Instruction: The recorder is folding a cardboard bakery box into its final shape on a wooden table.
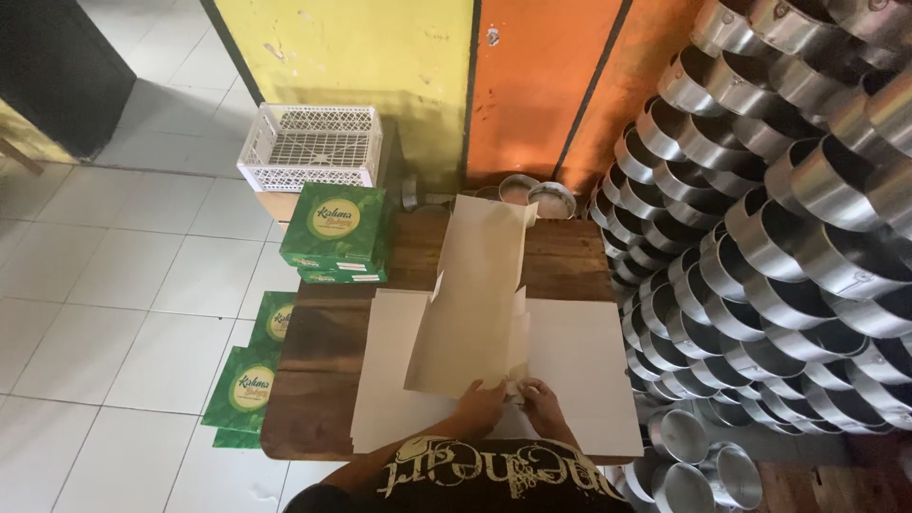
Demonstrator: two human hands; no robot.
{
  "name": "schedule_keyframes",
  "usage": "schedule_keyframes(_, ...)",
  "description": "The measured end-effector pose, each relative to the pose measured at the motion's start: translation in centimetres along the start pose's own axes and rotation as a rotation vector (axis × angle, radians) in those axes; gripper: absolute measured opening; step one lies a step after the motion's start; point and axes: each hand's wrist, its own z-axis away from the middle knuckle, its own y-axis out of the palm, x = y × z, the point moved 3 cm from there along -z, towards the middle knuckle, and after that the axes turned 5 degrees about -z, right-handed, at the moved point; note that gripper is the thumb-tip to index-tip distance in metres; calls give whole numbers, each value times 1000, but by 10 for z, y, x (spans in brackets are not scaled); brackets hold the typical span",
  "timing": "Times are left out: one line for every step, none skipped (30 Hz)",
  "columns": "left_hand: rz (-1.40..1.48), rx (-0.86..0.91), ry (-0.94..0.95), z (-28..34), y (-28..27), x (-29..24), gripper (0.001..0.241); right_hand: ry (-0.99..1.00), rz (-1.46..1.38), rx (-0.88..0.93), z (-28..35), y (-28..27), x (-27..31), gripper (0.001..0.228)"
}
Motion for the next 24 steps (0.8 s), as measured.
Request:
schedule_keyframes(2,-3,-3,-1,5,1,70,1,4,2,7,10,8,13)
schedule_keyframes(59,-60,-24,-3,8,2,68,-26,-1,-29,15,19,16,12)
schedule_keyframes(116,-117,-45,-5,12,4,66,-54,-7,-61,22,27,25,12)
schedule_keyframes(116,-115,-43,-3,9,3,66,-54,-8,-63,26,32,29,12)
schedule_keyframes(133,-95,-56,0,7,1,68,-56,34,-104,29,34,33,13)
schedule_keyframes(149,-74,-69,2,4,1,71,-57,74,-145,33,38,37,15)
schedule_keyframes(148,-72,-68,-5,17,3,71,-57,71,-146,28,31,35,15)
schedule_keyframes(166,-107,-58,-12,28,6,73,-37,105,-106,23,26,32,15)
schedule_keyframes(184,-142,-47,-19,39,9,74,-17,139,-65,18,21,29,16)
schedule_keyframes(183,-143,-47,-21,39,8,74,-18,139,-65,8,10,25,16)
schedule_keyframes(168,-108,-70,-22,39,8,75,1,136,-5,-1,2,21,15)
schedule_keyframes(154,-73,-95,-23,41,7,77,22,134,55,-10,-8,16,15)
schedule_keyframes(156,-75,-96,-22,40,6,77,22,136,56,-10,-11,15,15)
schedule_keyframes(114,-51,-73,-22,39,5,78,35,116,111,-11,-12,13,16)
schedule_keyframes(73,-28,-49,-22,37,3,79,48,95,166,-13,-13,12,18)
schedule_keyframes(74,-30,-50,-19,32,1,79,48,97,168,-4,-1,18,18)
schedule_keyframes(85,-26,-71,-17,26,-1,72,75,109,199,5,12,23,17)
schedule_keyframes(96,-21,-90,-13,22,-4,66,103,118,227,15,23,26,16)
schedule_keyframes(98,-21,-89,-11,16,-6,66,104,119,226,11,19,22,16)
schedule_keyframes(86,20,-108,-10,10,-6,69,107,172,224,5,16,20,15)
schedule_keyframes(75,60,-128,-9,4,-6,72,111,225,222,-1,13,17,15)
schedule_keyframes(74,57,-129,-14,20,0,72,109,226,224,2,19,18,15)
schedule_keyframes(95,0,-127,-19,35,6,70,67,269,184,4,24,20,16)
schedule_keyframes(118,-54,-124,-23,51,10,68,28,311,142,8,28,22,17)
